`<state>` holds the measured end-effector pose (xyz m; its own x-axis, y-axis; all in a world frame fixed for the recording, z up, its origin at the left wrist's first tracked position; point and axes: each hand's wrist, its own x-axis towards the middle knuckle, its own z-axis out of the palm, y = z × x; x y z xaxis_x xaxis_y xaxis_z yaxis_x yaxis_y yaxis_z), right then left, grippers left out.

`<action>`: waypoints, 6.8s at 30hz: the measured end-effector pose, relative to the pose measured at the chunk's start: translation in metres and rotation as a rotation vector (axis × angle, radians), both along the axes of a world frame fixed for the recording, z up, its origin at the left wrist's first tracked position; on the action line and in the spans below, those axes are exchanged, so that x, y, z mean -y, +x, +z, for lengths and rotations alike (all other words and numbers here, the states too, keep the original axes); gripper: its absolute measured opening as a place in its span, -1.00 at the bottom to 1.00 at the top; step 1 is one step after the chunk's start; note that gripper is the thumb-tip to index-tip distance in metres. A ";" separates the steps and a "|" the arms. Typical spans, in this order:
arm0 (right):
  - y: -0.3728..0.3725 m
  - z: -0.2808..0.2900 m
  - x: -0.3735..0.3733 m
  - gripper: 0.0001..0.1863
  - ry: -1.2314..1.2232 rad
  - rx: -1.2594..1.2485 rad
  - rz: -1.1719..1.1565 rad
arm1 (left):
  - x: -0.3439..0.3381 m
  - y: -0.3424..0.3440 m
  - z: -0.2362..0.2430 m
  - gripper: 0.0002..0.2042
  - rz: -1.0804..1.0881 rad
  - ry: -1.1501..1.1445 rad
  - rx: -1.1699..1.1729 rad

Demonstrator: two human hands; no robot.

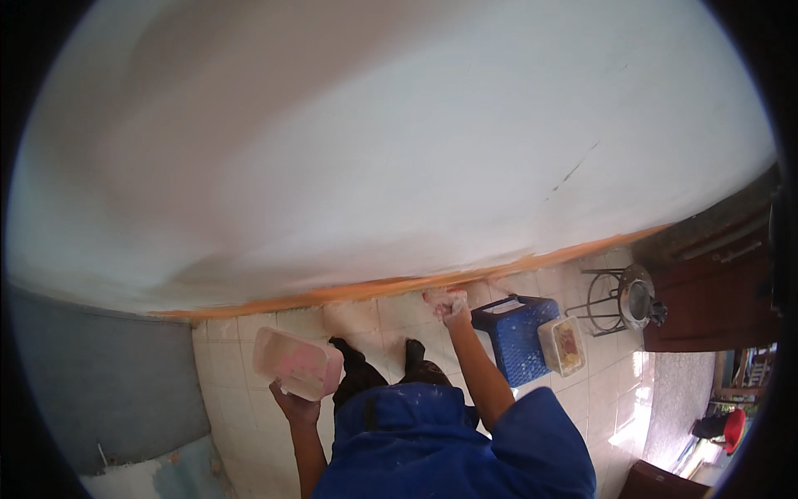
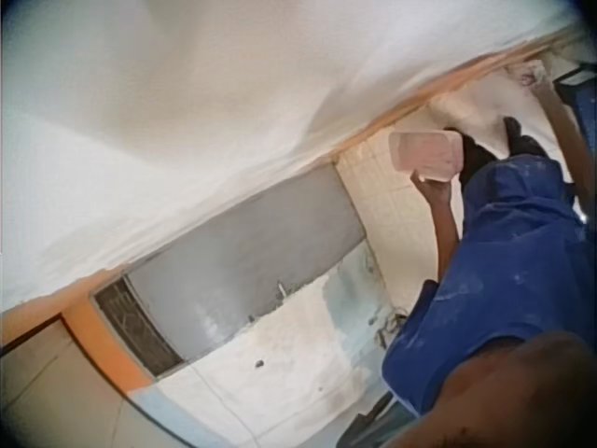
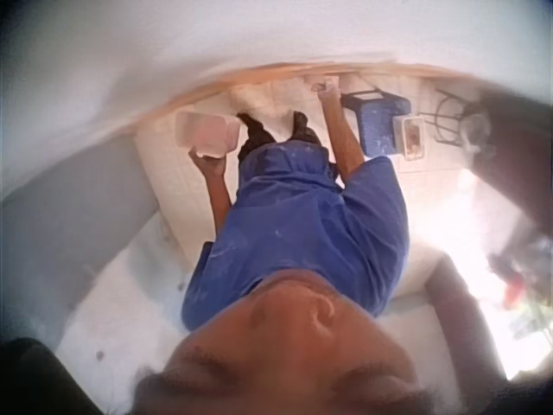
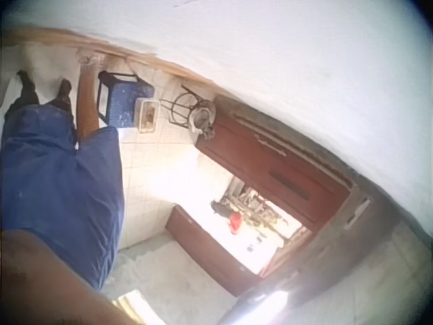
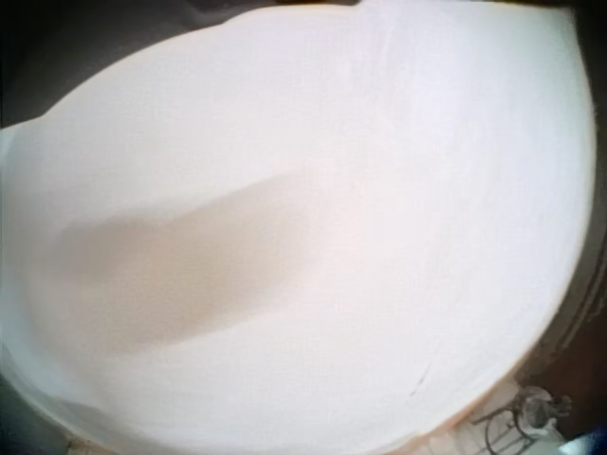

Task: The person applies plaster to a wall using a putty knife, repeatedly loading the knife from a plastic container and smoothing the material across the surface area.

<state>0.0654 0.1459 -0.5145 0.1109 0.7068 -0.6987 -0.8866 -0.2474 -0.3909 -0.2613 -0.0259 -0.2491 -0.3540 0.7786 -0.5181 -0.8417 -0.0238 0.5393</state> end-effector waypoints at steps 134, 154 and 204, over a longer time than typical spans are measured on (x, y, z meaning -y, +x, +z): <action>-0.058 0.189 0.100 -0.70 0.289 0.741 0.321 | -0.007 0.013 0.019 -0.65 0.006 -0.069 -0.060; -0.043 0.110 0.053 -0.81 1.062 2.059 0.598 | 0.002 0.009 -0.064 -0.46 -0.292 -0.056 0.016; -0.072 0.049 0.039 -0.72 0.326 -0.004 0.061 | 0.019 0.017 -0.012 -0.54 0.058 -0.106 -0.054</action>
